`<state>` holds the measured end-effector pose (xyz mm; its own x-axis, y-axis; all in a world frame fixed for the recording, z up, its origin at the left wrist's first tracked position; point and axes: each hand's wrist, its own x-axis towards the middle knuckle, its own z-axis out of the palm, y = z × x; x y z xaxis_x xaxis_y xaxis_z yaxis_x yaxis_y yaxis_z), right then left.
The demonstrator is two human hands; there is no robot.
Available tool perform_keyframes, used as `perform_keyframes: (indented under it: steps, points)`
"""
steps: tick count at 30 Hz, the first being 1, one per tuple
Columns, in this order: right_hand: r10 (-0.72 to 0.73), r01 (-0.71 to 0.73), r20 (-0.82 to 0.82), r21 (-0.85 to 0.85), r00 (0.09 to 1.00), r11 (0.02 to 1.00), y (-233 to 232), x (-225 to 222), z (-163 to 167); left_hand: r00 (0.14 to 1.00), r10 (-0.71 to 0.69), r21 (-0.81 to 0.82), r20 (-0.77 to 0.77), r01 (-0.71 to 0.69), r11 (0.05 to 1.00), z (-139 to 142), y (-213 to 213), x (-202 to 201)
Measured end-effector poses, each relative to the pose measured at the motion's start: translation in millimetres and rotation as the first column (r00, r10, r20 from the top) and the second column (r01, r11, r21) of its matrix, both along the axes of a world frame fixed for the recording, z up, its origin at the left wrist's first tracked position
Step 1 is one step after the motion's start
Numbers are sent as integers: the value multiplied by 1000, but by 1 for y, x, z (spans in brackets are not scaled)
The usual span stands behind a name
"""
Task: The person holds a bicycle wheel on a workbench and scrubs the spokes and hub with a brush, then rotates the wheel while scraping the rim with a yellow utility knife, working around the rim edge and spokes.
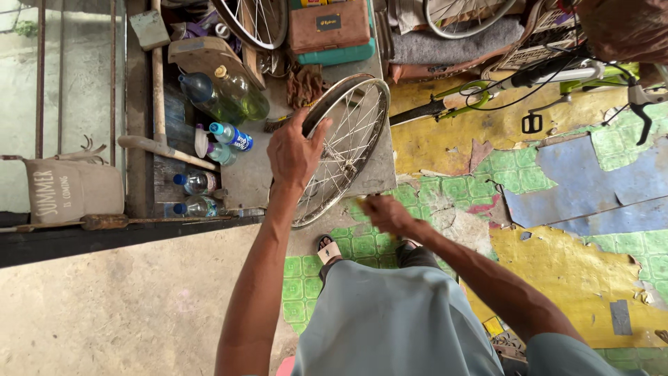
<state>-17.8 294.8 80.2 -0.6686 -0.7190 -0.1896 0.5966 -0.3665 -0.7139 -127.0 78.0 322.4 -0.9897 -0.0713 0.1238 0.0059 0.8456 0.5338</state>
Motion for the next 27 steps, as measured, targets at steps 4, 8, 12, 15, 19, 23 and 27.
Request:
perform_keyframes:
  steps: [4,8,12,15,19,23,27]
  points:
    - [73,382,-512,722,856,577,18,-13,-10,988,-53,25,-144,57,998,-3,-15,8]
    - [-47,428,-523,640,851,638,-5,-38,13,989,-57,37,-139,62,997,-4,-20,10]
    - [-17,407,-509,668,861,623,-26,-49,27,997,-53,67,-57,57,996,-5,-17,10]
    - [72,482,-594,712,802,510,-20,-53,24,999,-37,56,-31,39,998,-5,-15,11]
    - [-13,608,-670,666,743,432,0,-55,19,976,-89,41,-200,99,994,-4,-15,15]
    - [168,676,-750,653,640,342,1,-55,18,976,-86,43,-202,97,994,-2,-15,14]
    - [208,783,-840,543,502,303,-7,-56,19,989,-78,75,-123,88,993,0,-14,9]
